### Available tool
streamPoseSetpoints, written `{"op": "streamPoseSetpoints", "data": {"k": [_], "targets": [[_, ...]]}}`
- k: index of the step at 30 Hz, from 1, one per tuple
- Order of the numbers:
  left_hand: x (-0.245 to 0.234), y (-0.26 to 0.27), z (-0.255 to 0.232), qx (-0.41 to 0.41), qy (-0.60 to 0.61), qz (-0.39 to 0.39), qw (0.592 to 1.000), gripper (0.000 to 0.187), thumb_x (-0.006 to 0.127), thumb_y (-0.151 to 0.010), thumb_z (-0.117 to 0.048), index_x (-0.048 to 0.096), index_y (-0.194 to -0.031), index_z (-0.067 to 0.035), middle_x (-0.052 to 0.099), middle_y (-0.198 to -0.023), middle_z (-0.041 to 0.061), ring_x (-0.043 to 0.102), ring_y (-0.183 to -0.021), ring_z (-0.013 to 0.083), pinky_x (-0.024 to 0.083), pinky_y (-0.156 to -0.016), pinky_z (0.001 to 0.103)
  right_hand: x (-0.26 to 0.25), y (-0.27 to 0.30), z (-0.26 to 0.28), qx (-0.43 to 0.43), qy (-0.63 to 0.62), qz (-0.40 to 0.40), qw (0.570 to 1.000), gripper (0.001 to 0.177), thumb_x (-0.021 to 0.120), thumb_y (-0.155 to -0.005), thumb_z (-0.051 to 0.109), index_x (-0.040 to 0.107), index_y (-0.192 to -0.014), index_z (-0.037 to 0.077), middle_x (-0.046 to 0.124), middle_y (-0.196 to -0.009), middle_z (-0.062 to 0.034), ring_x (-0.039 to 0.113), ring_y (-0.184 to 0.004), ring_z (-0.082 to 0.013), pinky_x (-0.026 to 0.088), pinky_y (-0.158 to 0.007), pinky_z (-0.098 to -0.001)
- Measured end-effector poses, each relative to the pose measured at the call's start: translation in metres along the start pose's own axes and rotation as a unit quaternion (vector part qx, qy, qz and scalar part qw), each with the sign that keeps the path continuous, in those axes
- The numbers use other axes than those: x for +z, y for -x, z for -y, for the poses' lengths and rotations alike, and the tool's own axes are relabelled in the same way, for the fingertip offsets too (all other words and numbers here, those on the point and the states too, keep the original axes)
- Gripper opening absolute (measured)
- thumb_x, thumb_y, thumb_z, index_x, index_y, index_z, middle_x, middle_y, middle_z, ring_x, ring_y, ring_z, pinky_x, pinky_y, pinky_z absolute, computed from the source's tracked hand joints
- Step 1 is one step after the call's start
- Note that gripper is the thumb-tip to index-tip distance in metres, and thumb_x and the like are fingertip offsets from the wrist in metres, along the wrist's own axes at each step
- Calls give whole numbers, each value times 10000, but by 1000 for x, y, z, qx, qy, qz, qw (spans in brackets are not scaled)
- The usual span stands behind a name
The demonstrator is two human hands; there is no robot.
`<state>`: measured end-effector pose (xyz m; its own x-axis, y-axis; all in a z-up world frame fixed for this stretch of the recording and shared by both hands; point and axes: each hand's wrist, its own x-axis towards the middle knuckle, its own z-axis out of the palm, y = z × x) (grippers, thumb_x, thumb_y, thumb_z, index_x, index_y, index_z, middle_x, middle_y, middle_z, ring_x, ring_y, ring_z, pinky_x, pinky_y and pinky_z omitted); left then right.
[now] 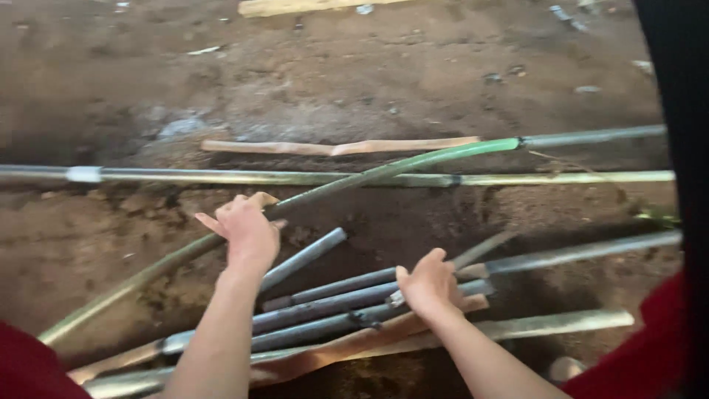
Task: The person uses a hand saw to cut a green bamboo pole into smaller sections. They hold the pole with their left hand and saw with their right hand, then separate the cut pieces. The person repeats this process on another bamboo pole.
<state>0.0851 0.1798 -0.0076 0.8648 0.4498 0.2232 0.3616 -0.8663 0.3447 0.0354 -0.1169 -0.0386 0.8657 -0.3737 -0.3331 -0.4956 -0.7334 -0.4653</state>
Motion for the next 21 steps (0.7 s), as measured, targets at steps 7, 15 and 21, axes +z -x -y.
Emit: {"op": "streamPoseSetpoints", "data": {"k": [7, 15, 21], "targets": [[-83, -21, 70, -203, -385, 412, 801, 736, 701, -963, -484, 418, -1636, -391, 262, -1813, -81, 26, -1720, 239, -110, -1288, 746, 12, -9, 16, 83, 13, 8, 996, 861, 780, -949, 263, 278, -1615, 49, 369, -1489, -245, 581, -1341, -489, 484, -1002, -742], [-95, 21, -21, 162, -177, 415, 877, 591, 743, -830, -674, 841, -1169, -199, 818, -1222, 79, 722, -1266, 322, 581, -1086, 499, -29, 38, 37, 229, -52, -37, 971, 587, 370, -1196, 390, 164, -1691, 151, 432, -1558, -190, 537, -1484, -296, 182, -1232, -596], [-66, 99, -116, 181, 55, 482, 855, 546, 636, -912, -649, 831, -1188, -220, 815, -1168, 77, 726, -1251, 296, 568, -1064, 481, 8, -28, -10, 124, -26, -63, 990, 911, 851, -925, 264, 281, -1622, 126, 311, -1522, -258, 581, -1344, -524, 72, -1148, -816]]}}
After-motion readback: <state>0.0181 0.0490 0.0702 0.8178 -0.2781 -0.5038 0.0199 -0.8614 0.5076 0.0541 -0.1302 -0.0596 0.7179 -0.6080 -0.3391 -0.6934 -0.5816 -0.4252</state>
